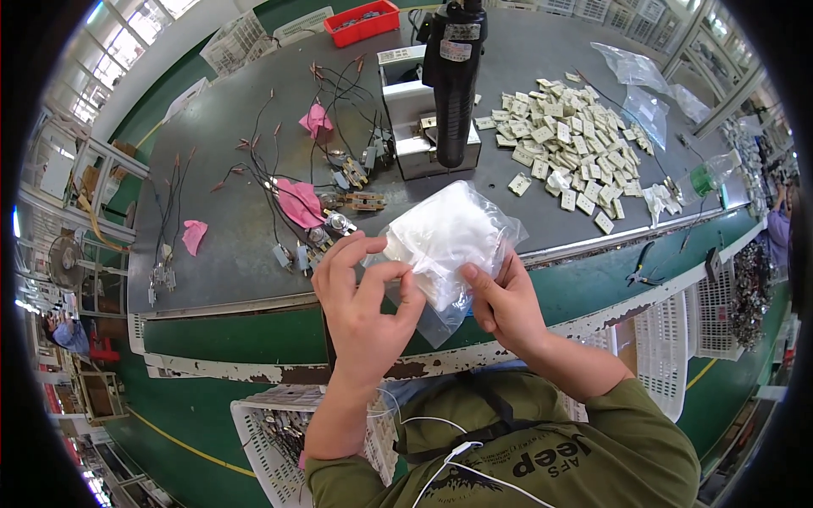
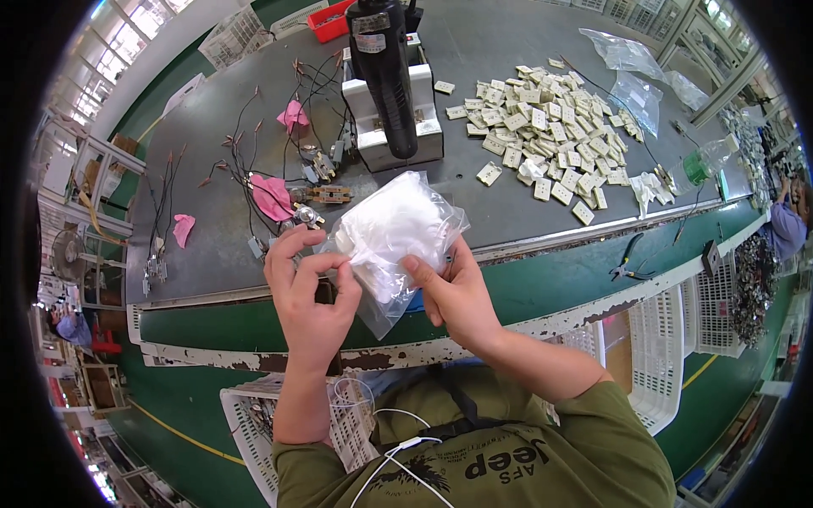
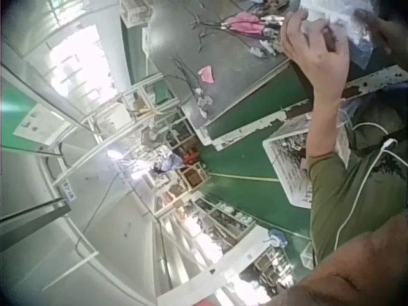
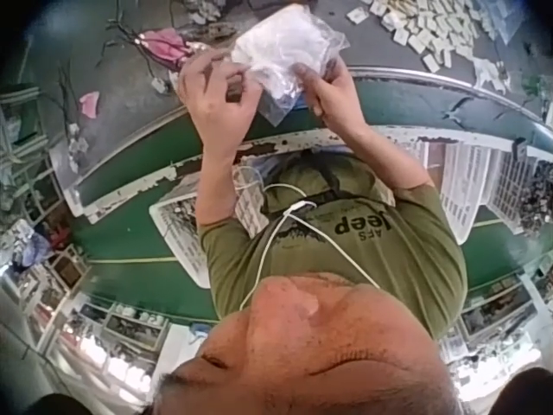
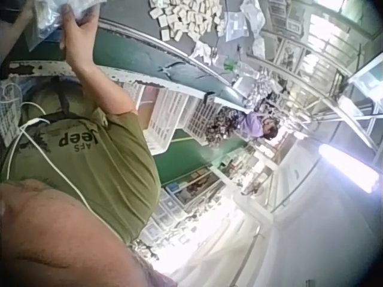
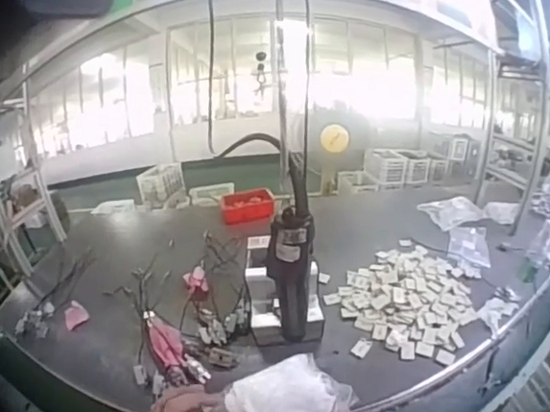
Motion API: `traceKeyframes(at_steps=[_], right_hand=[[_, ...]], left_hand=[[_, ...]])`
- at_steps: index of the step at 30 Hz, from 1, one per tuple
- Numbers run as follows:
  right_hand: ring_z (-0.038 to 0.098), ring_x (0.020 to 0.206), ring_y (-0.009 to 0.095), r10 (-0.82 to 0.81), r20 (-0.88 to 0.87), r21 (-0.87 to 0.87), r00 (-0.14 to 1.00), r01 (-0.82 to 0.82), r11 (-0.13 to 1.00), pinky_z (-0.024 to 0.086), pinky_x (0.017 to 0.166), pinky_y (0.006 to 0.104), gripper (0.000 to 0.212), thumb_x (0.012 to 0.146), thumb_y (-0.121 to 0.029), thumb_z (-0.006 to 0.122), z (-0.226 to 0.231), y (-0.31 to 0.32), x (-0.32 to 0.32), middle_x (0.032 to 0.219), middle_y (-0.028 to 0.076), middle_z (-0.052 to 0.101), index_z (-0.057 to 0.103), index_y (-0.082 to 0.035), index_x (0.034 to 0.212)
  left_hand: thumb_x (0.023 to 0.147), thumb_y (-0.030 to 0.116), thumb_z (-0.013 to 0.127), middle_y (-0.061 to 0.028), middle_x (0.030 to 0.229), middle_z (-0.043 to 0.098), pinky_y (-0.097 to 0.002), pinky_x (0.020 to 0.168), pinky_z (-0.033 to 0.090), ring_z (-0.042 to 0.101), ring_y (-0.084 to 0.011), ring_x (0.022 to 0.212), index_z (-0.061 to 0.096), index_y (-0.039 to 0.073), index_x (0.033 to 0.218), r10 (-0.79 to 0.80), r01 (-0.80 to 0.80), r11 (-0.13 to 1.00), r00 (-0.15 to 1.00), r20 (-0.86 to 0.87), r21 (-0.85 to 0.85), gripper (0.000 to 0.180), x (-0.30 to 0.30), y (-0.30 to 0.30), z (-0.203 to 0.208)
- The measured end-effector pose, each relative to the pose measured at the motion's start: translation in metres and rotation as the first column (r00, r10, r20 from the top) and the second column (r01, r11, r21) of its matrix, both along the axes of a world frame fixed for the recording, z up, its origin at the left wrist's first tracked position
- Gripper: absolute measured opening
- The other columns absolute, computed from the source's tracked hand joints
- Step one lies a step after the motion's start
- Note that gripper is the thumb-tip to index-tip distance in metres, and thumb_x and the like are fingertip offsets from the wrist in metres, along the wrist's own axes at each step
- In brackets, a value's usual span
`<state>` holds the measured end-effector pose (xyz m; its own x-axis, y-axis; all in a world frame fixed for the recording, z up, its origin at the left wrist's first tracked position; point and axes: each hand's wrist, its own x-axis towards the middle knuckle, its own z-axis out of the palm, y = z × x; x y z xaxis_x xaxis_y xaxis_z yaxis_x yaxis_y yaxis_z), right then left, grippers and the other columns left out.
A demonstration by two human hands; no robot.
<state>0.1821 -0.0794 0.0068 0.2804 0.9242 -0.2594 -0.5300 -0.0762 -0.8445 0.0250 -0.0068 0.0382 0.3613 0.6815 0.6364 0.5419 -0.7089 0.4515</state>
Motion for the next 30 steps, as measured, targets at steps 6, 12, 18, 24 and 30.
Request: traceKeyframes(at_steps=[6,12,18,24,30], right_hand=[[0.037,0.033,0.005,0.010,-0.146,0.014,0.989,-0.008,1.000,0.025,0.031,0.0202,0.029,0.091,-0.016,0.059,-0.008,0.001,0.004,0.078,0.004,0.058,0.044,-0.005,0.113],[0.037,0.033,0.005,-0.056,-0.179,-0.038,0.982,0.050,0.998,0.025,0.031,0.0193,0.028,0.091,-0.021,0.059,-0.005,-0.002,0.019,0.076,0.004,0.059,0.045,-0.007,0.111],[0.033,0.032,0.004,-0.316,-0.214,-0.051,0.924,0.313,0.949,0.021,0.028,0.0197,0.017,0.087,-0.021,0.064,-0.007,-0.010,0.085,0.059,-0.003,0.050,0.050,-0.014,0.093],[0.031,0.043,0.003,-0.553,0.019,0.046,0.833,0.552,0.833,0.023,0.038,0.0196,0.027,0.086,-0.028,0.067,-0.014,0.008,0.227,0.066,-0.003,0.045,0.044,-0.014,0.084],[0.034,0.045,0.001,-0.541,0.433,0.213,0.721,0.502,0.838,0.030,0.039,0.0200,0.048,0.089,-0.018,0.061,-0.020,-0.019,0.166,0.118,0.015,0.058,0.041,-0.003,0.130]], left_hand=[[0.071,-0.001,0.062,-0.0118,0.100,0.056,-0.0353,0.080,0.045,0.056,-0.0257,0.089,0.056,0.004,0.084,-0.078,0.132,0.962,0.972,0.223,-0.240,0.015,-0.012,-0.009,0.002],[0.087,0.008,0.045,-0.0172,0.088,0.057,-0.0307,0.073,0.045,0.054,-0.0194,0.077,0.041,0.001,0.093,-0.155,0.334,0.904,0.839,0.522,-0.268,0.010,-0.015,-0.021,0.009],[0.088,0.008,0.037,-0.0139,0.080,0.052,-0.0269,0.068,0.039,0.045,-0.0149,0.069,0.039,0.003,0.094,-0.086,0.258,0.927,0.852,0.517,-0.272,0.008,-0.032,-0.034,0.015],[0.086,0.001,0.047,-0.0091,0.075,0.054,-0.0247,0.063,0.044,0.052,-0.0129,0.067,0.046,0.000,0.091,-0.098,0.293,0.843,0.908,0.407,-0.452,0.005,-0.024,-0.026,0.003],[0.091,0.004,0.051,-0.0039,0.078,0.058,-0.0199,0.061,0.044,0.053,-0.0062,0.068,0.051,0.000,0.093,-0.026,0.349,0.685,0.889,0.457,-0.639,0.005,-0.019,-0.008,0.006]])
